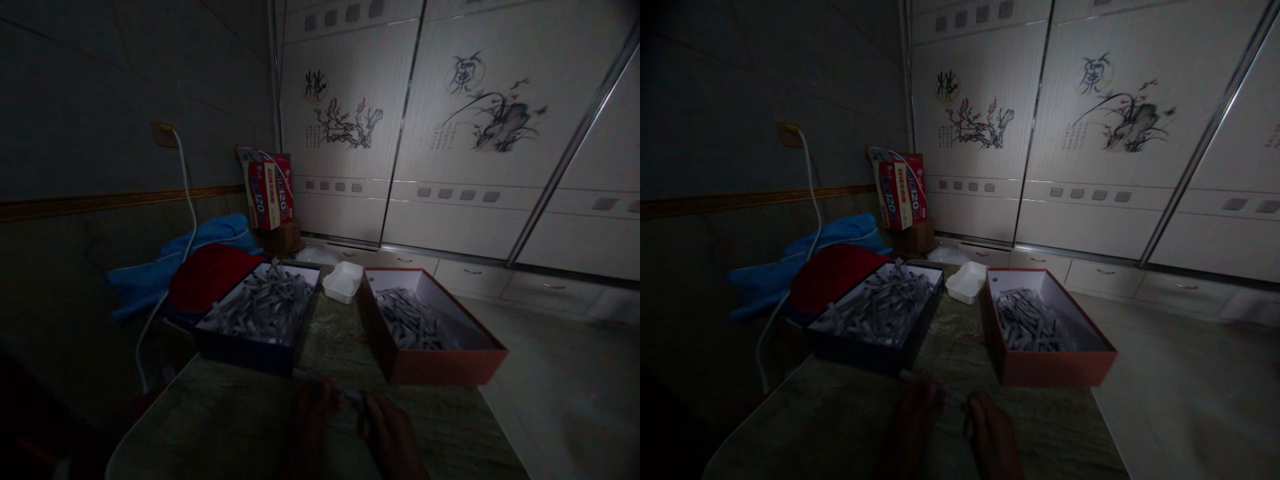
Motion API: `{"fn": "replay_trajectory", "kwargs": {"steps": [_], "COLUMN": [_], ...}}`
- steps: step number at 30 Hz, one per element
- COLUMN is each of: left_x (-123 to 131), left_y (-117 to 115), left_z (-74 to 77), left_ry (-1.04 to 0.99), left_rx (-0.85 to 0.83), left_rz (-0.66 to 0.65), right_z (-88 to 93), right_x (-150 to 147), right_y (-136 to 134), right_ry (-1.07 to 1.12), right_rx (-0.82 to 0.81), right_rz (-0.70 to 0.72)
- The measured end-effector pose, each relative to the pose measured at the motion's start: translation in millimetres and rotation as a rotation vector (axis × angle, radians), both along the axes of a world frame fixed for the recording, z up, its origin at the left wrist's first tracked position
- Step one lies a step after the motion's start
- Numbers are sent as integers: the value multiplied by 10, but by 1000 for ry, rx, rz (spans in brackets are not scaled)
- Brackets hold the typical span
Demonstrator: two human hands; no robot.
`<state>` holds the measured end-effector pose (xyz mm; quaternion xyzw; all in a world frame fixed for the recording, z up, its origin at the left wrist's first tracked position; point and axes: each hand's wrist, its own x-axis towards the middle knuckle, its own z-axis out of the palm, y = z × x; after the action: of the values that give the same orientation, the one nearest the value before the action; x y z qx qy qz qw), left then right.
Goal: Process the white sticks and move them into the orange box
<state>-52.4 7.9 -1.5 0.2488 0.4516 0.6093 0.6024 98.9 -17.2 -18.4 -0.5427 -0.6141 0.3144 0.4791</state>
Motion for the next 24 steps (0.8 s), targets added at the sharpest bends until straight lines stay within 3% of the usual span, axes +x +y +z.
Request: {"fn": "replay_trajectory", "kwargs": {"steps": [6, 15, 24], "left_x": [8, 11, 29], "left_y": [3, -55, 20], "left_z": [14, 149, 40], "left_ry": [40, 55, -8], "left_rx": [12, 40, 15], "left_rz": [-8, -14, 9], "right_z": [-29, 17, -10], "right_x": [-11, -11, -16], "right_y": [18, 10, 10], "right_ry": [-18, 3, 57], "right_rx": [-52, -23, 31], "right_rz": [20, 58, -7]}}
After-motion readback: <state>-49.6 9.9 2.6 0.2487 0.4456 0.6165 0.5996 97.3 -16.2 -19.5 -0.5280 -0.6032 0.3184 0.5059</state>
